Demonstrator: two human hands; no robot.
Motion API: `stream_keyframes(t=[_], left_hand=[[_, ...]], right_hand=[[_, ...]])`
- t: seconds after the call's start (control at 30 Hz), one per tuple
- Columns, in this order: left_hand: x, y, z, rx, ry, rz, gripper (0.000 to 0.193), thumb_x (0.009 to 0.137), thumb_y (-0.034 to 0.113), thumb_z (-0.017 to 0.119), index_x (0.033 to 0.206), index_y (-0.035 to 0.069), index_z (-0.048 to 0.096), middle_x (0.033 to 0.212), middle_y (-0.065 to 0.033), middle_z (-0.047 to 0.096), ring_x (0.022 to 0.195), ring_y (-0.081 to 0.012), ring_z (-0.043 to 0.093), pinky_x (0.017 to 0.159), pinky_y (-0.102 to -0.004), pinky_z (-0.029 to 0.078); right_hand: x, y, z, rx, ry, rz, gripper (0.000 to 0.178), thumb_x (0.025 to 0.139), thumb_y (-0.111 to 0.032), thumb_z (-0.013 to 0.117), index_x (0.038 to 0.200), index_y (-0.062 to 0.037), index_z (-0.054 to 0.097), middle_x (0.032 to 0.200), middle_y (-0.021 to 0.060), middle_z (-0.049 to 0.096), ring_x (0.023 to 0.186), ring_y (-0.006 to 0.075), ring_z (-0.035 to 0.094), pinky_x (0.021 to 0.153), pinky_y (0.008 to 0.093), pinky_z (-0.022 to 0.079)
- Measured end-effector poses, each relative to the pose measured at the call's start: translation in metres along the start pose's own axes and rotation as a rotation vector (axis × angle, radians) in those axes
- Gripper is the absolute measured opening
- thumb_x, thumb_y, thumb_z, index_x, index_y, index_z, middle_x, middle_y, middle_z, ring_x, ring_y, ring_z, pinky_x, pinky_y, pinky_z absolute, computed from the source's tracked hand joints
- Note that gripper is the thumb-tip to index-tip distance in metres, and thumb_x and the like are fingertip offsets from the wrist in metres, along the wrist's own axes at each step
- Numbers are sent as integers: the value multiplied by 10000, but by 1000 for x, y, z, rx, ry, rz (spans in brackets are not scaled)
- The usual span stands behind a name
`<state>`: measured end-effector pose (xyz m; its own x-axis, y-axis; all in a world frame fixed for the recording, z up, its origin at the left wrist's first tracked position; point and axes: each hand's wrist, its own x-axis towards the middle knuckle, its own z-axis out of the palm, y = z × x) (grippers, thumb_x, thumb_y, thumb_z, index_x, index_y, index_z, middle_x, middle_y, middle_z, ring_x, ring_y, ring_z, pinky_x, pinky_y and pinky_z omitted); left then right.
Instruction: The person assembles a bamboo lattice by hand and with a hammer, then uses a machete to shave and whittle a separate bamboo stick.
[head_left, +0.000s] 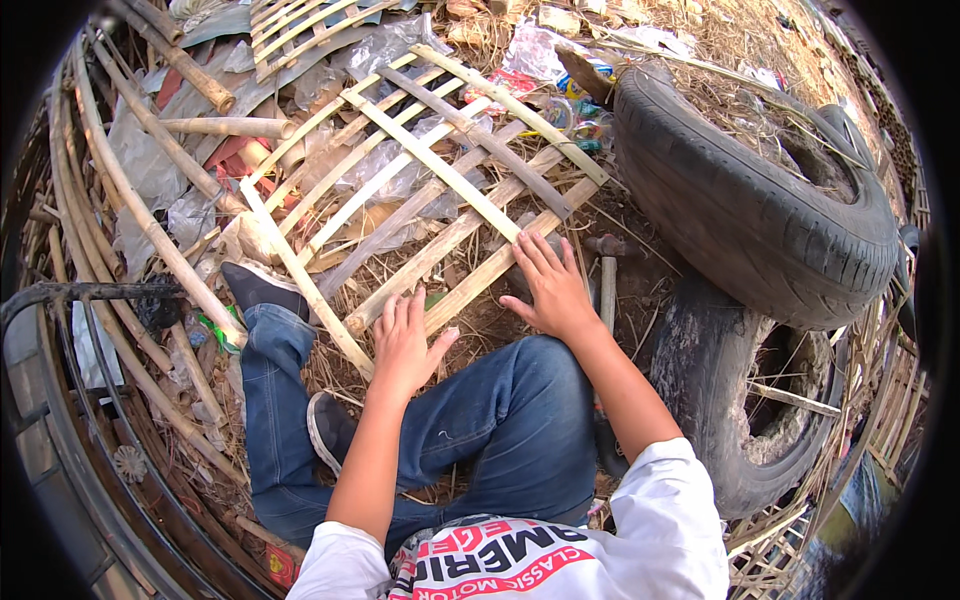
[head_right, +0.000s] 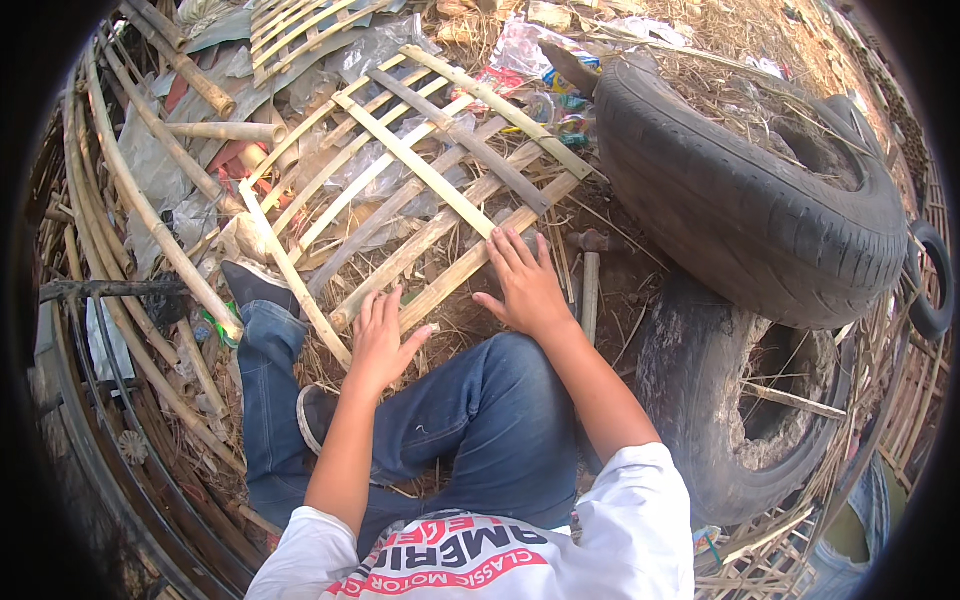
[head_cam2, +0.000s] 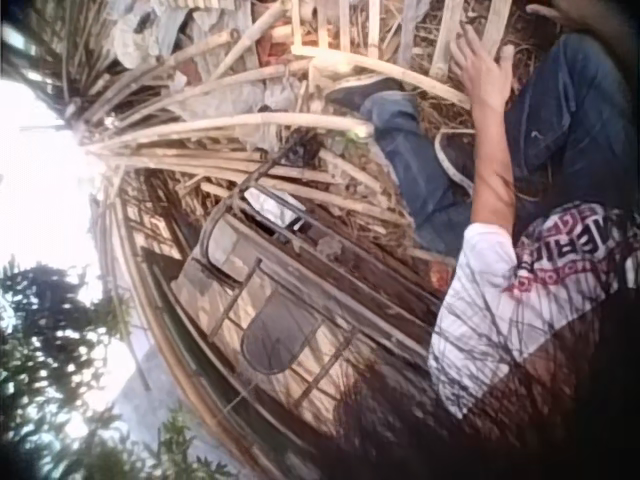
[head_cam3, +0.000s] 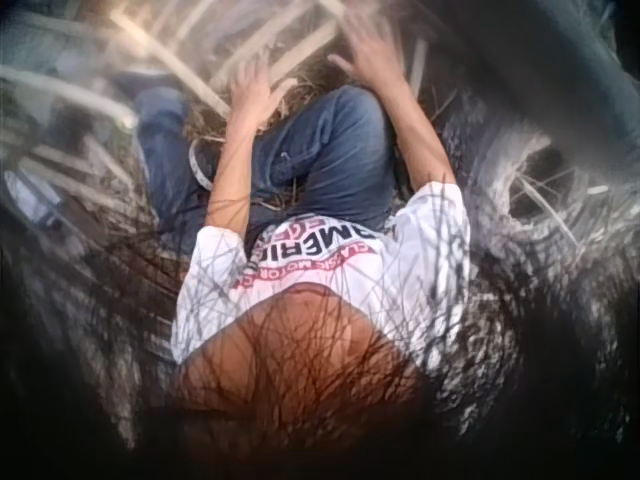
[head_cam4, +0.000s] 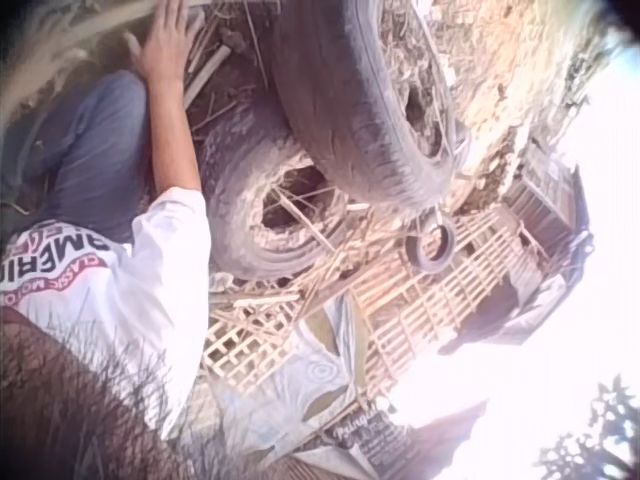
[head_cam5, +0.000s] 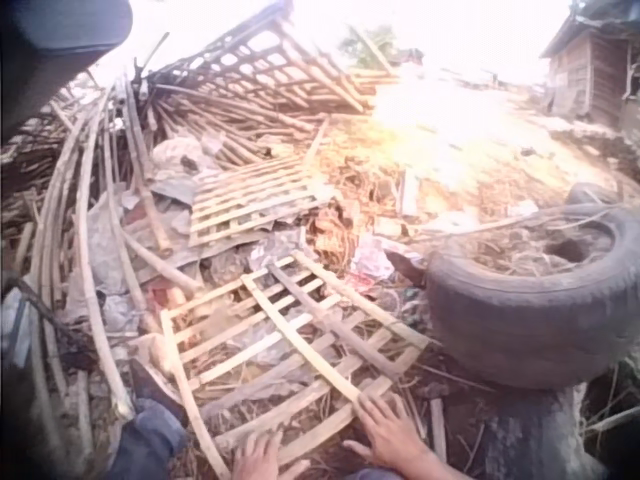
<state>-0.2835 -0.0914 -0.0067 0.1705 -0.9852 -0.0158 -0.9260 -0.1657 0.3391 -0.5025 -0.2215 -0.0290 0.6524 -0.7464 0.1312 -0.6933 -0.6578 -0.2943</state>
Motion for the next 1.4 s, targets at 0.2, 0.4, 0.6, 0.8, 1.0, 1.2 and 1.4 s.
stream_keyframes(t=[0.2,0.4,0.6,0.8,1.0,1.2,1.4], left_hand=[[-6,-3,22,173,-24,-46,601,826,501,628,1180,26,525,1033,-170,525,1012,-332,441,906,-460,311],[-6,-9,30,194,-50,11,587,783,511,662,1143,65,537,972,-116,576,964,-287,498,853,-415,331],[-6,-9,33,190,-106,-13,672,759,522,685,1203,49,509,1037,-140,600,992,-303,509,870,-432,323],[-7,-4,21,270,-111,3,680,766,545,669,1199,47,503,1047,-148,618,1008,-309,520,872,-451,322],[-10,-5,23,353,-38,76,772,747,577,671,1285,61,471,1051,-162,576,1030,-323,518,873,-494,323],[-16,4,7,385,56,132,850,729,605,674,1353,90,414,1125,-135,524,1100,-297,480,930,-516,294],[-26,10,-13,345,93,153,840,747,606,658,1364,104,387,1265,-147,460,1301,-318,344,994,-579,222]], right_hand=[[0,-6,-3,-7,-51,-3,824,775,-477,670,1399,-24,379,1480,122,350,1382,257,305,1140,505,167],[-4,-8,-7,-54,-99,27,874,716,-413,732,1409,-34,358,1488,125,331,1392,271,281,1137,510,181],[-33,-15,-28,194,266,240,732,724,-185,733,1361,-71,391,1456,151,360,1384,332,270,1129,505,212],[-191,-52,-70,605,510,723,254,779,-22,634,1028,9,591,1003,150,629,962,278,626,823,355,478],[-355,-80,-34,562,317,991,129,805,11,610,933,21,619,801,91,607,676,149,586,625,282,464],[-423,-62,-25,341,192,1184,152,821,-79,600,956,-27,649,814,149,661,713,272,650,656,357,506],[-414,-39,-10,364,300,1119,159,861,-83,608,996,-8,650,765,158,662,671,232,649,649,329,496]])
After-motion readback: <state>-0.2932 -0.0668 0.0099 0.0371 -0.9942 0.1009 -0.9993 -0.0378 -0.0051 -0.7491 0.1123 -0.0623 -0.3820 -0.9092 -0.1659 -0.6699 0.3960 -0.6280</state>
